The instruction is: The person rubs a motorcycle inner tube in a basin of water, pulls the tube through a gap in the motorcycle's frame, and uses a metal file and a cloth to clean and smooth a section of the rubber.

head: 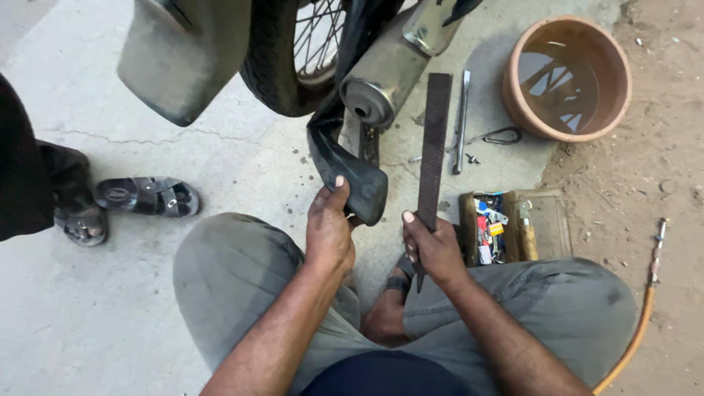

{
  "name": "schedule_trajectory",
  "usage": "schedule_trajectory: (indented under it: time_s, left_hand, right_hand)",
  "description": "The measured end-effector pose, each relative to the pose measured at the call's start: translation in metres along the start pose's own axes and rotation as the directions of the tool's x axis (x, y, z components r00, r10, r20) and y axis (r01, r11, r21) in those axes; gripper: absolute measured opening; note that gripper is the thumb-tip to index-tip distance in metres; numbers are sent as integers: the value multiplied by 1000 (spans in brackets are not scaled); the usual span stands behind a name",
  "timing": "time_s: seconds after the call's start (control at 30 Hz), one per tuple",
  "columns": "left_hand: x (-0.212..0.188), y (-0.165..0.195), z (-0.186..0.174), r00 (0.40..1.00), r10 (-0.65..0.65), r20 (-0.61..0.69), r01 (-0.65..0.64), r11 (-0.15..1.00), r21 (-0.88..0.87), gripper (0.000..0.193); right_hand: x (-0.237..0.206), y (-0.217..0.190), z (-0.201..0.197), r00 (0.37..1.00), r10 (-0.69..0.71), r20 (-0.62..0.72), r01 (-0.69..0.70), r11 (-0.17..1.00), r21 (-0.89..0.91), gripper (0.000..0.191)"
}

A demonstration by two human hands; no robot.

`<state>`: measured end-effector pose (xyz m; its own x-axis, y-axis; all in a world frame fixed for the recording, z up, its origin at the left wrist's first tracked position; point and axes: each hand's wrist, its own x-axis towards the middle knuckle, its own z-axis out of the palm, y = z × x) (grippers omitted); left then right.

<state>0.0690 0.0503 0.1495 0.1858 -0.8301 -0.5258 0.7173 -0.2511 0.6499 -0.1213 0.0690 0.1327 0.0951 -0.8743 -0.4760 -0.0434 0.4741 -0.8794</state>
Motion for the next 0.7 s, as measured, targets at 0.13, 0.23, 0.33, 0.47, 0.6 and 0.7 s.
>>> schedule_trajectory:
  time_s: [0.13, 0.23, 0.33, 0.47, 0.6, 0.7]
  left_hand:
    - [2, -4, 0, 1000, -23, 15, 23, 1000, 7, 24]
    - [2, -8, -1, 999, -21, 26, 20, 999, 29, 25]
    - [2, -10, -1, 999, -24, 25, 23, 999, 45, 27]
    - [3, -10, -2, 999, -17, 28, 15, 997, 79, 26]
    - [4, -10, -3, 999, -25, 22, 23, 996, 83, 26]
    - [4, -11, -3, 1000, -26, -4, 27, 995, 94, 26]
  right_hand:
    - [1, -3, -1, 999, -40, -20, 40, 999, 17, 34]
    - [3, -2, -5, 997, -72, -14, 72, 997, 2, 35]
    - [4, 1, -9, 998, -62, -4, 62, 998, 28, 36]
    - [4, 3, -9, 994, -102, -29, 104, 993, 59, 38]
    - [4, -3, -8, 955, -289, -69, 291, 957, 19, 36]
    - [4, -10, -6, 969, -244, -35, 246, 963, 112, 33]
